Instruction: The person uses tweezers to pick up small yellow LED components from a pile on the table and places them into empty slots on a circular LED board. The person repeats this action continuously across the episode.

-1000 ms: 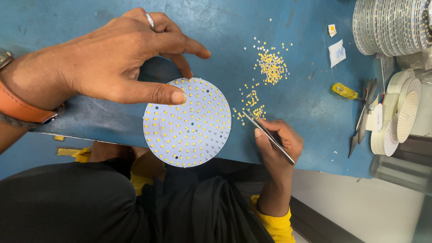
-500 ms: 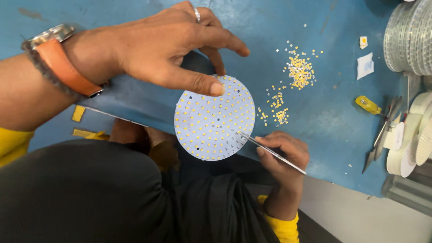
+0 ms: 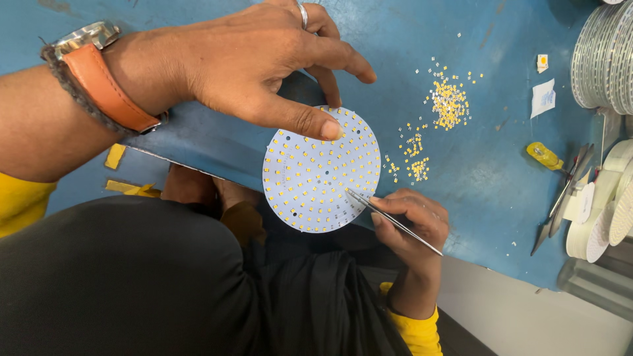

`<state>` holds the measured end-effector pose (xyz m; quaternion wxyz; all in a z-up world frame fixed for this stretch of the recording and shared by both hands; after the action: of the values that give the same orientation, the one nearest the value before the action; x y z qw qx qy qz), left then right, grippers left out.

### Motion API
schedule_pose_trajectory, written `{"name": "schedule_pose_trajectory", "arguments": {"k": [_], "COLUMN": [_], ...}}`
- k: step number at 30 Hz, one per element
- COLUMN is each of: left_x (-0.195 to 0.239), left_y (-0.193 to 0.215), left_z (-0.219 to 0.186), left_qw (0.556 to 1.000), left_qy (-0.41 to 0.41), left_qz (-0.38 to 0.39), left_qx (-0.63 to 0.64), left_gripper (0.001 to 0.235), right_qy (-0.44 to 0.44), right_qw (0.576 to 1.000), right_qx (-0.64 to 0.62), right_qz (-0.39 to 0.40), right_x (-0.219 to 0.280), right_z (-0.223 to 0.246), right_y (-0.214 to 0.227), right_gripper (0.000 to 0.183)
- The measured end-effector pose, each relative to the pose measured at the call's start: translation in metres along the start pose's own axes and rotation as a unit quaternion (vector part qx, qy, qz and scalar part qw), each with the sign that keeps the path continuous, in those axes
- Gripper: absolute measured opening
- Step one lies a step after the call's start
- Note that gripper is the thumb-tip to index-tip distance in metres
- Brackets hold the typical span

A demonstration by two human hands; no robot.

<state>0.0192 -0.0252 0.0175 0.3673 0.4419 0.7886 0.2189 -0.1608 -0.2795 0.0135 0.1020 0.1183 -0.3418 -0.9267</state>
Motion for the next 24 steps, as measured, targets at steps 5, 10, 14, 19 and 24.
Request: {"name": "schedule_pose_trajectory", "arguments": {"k": [5,10,14,19,24], "left_x": [-0.002,-0.006,-0.007,-0.006,-0.007], "left_y": [-0.002,0.005,0.002,0.001,0.000], "left_z": [0.001,-0.003,-0.004,-0.004,-0.002], "left_qw": [1.000,1.000,1.000,1.000,1.000], "left_qy": [0.007,-0.012,-0.012,-0.011,0.003], "left_qz": [0.003,0.003,0.003,-0.002,0.005], "left_qx": [-0.007,-0.002,-0.015,-0.019,-0.007], "left_gripper": [0.072,0.069,0.071,0.071,0.072], "right_qy": [0.006,-0.042,-0.149,-0.127,-0.088], "right_qw": [1.000,0.995,0.967,0.979,0.987], "right_qx": [0.006,-0.048,-0.038,-0.013,0.019], "right_qz": [0.007,-0.072,-0.205,-0.161,-0.134], "right_x": [0.001,0.012,0.024,0.026,0.021], "right_z": [-0.002,-0.019,-0.045,-0.047,-0.039], "right_y": [0.001,0.025,0.040,0.039,0.041], "right_gripper": [0.019,0.018,0.016,0.018,0.017]}}
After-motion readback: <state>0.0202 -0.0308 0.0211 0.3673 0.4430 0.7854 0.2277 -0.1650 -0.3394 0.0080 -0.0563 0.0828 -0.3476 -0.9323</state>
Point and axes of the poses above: each hand's wrist, its own x-axis away from the middle knuckle, its own y-axis out of the back of the hand, z = x × y, the point moved 4 cm from there along -x, towards the middle knuckle, and after that the axes turned 4 degrees about z, right-handed, at the moved point
